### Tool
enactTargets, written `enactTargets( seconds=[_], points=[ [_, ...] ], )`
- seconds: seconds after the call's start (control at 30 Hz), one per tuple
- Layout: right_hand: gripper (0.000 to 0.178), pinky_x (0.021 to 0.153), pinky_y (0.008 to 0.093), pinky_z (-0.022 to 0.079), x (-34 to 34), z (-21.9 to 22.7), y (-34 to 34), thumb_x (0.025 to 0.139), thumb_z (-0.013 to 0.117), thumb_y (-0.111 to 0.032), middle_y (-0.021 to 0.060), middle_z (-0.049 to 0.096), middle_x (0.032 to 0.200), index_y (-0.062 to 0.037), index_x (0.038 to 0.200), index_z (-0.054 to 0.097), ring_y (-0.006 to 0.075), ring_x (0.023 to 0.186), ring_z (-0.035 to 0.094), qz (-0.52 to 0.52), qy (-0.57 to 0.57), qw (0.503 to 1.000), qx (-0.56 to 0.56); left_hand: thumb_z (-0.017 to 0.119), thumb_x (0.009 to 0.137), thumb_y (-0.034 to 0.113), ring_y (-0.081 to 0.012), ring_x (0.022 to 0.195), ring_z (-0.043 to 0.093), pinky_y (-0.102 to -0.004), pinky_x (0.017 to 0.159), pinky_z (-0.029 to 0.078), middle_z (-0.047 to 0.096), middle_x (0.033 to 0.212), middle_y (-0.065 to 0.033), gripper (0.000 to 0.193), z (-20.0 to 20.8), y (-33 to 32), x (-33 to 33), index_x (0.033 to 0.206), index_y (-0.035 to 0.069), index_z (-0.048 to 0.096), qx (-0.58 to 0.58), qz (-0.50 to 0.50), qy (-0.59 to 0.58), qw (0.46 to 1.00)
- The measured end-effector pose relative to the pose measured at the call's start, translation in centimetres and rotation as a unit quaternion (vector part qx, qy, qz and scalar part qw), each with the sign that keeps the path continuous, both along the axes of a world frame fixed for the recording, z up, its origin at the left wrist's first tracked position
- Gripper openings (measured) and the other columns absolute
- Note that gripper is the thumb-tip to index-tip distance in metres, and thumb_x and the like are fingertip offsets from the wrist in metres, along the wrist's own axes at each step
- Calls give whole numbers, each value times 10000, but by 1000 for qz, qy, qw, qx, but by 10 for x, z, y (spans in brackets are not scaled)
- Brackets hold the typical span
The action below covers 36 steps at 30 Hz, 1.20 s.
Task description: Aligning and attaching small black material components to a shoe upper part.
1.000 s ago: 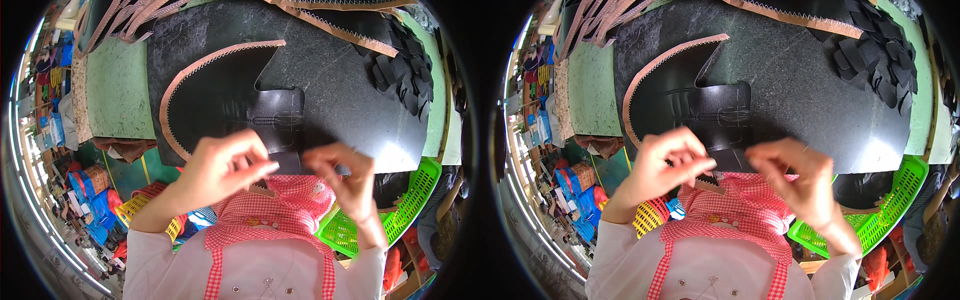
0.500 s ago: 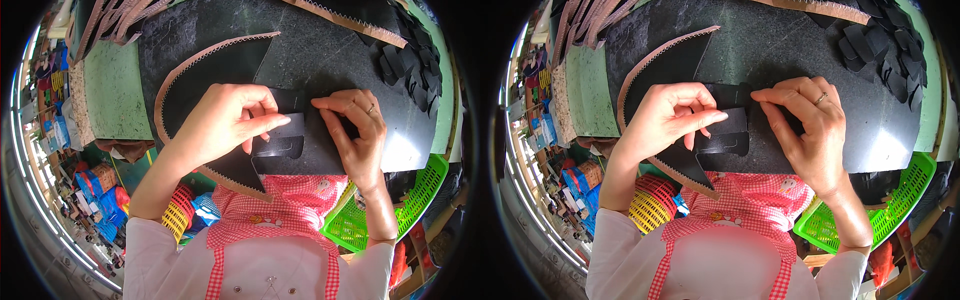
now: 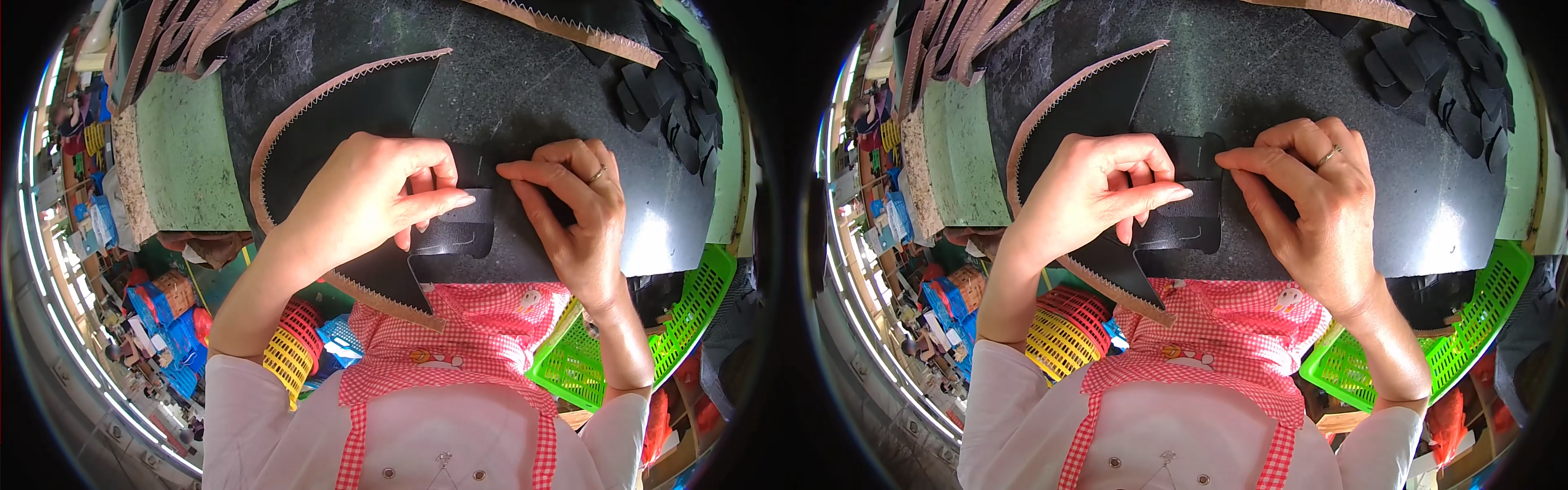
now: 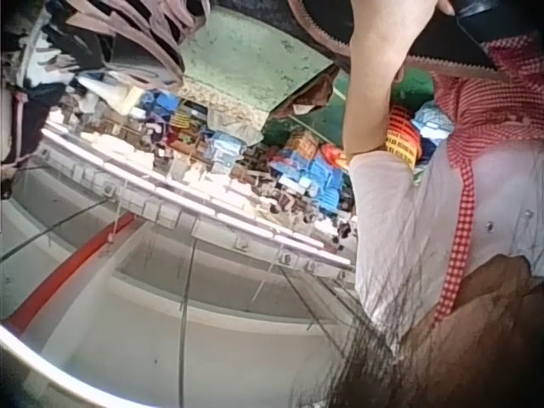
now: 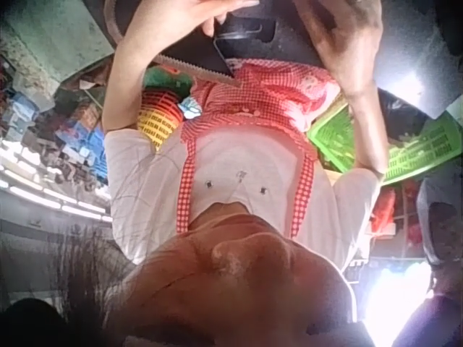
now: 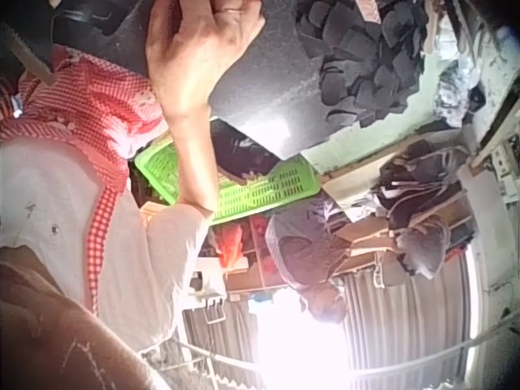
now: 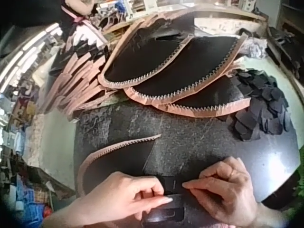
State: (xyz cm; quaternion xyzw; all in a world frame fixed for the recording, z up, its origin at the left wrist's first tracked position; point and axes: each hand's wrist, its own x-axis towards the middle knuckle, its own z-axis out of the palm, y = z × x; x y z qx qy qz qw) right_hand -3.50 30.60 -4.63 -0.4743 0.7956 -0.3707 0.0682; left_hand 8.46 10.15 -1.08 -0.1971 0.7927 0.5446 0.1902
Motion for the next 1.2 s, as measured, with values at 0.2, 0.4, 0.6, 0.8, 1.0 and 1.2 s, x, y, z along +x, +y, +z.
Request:
enactTargets(
  seconds=[0.2, 0.4, 0.6, 0.8, 1.0, 1.2],
  points=[
    [214, 818, 354, 458, 1, 0, 0, 766, 798, -51, 18, 655, 928, -132, 964, 796, 224, 865, 588, 7, -3, 1000, -5, 774, 933, 121, -46, 542, 620, -213, 442, 493, 628, 646, -6, 173, 1, 0, 0, 860, 10, 664, -19, -7, -7, 1000],
    [230, 824, 361, 441, 3, 1, 1, 745, 822, -87, 16, 654, 929, -139, 968, 797, 225, 884, 585, 5, 1, 1000, 1, 769, 938, 127, -54, 530, 622, -219, 435, 481, 630, 647, -12, 182, 2, 2, -2, 856, 8, 659, -11, -3, -9, 1000],
    [268, 835, 366, 431, 7, 4, -3, 705, 865, -140, 5, 654, 931, -152, 957, 772, 226, 908, 579, 6, 29, 999, 18, 769, 937, 140, -75, 517, 635, -240, 421, 467, 637, 636, -24, 189, 3, 2, -2, 854, 11, 658, -6, 3, 0, 1000],
    [213, 830, 358, 419, 12, 4, -3, 718, 854, -129, -14, 654, 935, -160, 898, 744, 218, 901, 578, 6, 39, 999, 30, 842, 854, 145, -97, 515, 569, -257, 486, 438, 551, 656, -15, 355, -9, 2, 14, 854, 57, 498, -265, -19, 218, 939],
    [347, 807, 342, 418, 25, 2, -5, 678, 764, -63, -44, 616, 951, -215, 987, 806, 179, 838, 544, 49, 57, 997, 22, 870, 786, 124, -173, 928, 620, -335, 835, 499, 636, 1006, -60, 392, 1, -33, 62, 1102, 60, 648, -418, 53, 217, 881],
    [385, 814, 356, 425, 27, 8, -7, 698, 755, -67, -5, 599, 968, -194, 1057, 814, 197, 825, 535, 66, 70, 994, 50, 892, 736, 210, -317, 1195, 556, -439, 1030, 458, 589, 1217, -110, 667, 4, -44, 68, 1342, 94, 638, -503, 56, 218, 835]
  ],
)
